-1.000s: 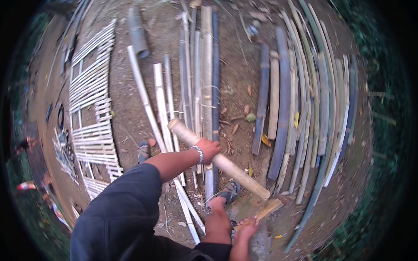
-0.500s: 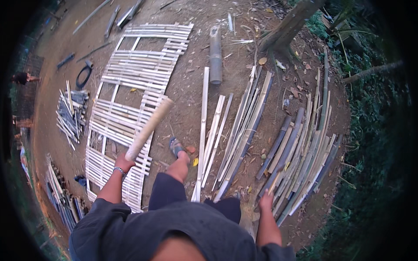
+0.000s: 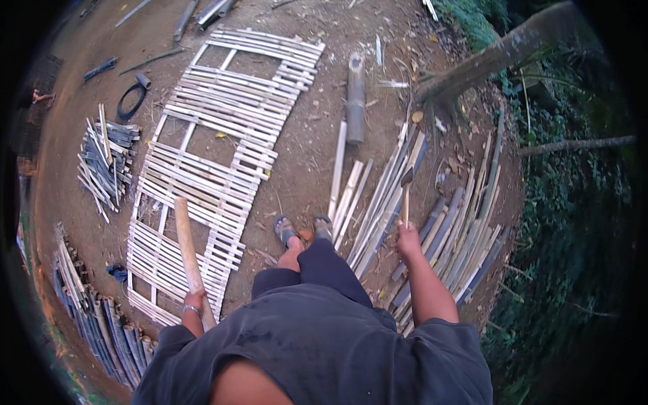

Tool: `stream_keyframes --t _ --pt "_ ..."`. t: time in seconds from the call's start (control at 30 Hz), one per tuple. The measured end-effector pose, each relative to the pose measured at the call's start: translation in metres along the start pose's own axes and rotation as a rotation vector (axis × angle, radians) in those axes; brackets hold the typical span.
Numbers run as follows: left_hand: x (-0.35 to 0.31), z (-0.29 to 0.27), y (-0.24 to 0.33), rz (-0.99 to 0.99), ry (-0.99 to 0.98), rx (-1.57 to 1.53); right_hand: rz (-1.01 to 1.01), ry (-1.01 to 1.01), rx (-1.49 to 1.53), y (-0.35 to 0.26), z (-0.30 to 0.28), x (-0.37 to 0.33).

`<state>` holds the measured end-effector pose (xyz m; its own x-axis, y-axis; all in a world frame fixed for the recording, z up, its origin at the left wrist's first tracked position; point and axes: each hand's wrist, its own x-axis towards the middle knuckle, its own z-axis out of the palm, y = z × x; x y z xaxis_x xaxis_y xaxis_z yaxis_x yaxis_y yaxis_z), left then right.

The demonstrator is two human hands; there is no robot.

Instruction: The person assembles a bamboo lattice structure by positioning bamboo slats and hammering them into place with a hatchet. The person picks up pieces of bamboo, aligns them on the ground, and uses the blunt side of a hatchet to secure the joints.

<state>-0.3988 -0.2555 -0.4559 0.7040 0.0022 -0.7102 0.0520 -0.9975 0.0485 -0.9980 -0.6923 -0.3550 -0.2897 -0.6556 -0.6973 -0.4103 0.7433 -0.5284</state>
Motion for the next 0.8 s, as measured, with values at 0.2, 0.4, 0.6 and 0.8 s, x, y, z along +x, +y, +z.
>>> stream_keyframes --t 0.2,0.4,0.6,0.8 --pt "-0.072 -0.017 -0.014 -0.006 -0.113 0.104 -0.062 -0.069 -0.044 -0.063 0.039 0.022" --pt "-0.09 -0.009 -0.079 -0.009 -0.179 0.104 -0.031 -0.097 -0.221 -0.093 0.064 0.033" --pt "-0.06 0.022 -0.082 -0.06 -0.213 0.082 -0.018 -0.206 -0.249 -0.135 0.065 0.013" --pt "0.007 0.045 0.026 -0.013 -0.029 -0.087 -0.085 -0.262 -0.281 -0.168 0.046 0.019"
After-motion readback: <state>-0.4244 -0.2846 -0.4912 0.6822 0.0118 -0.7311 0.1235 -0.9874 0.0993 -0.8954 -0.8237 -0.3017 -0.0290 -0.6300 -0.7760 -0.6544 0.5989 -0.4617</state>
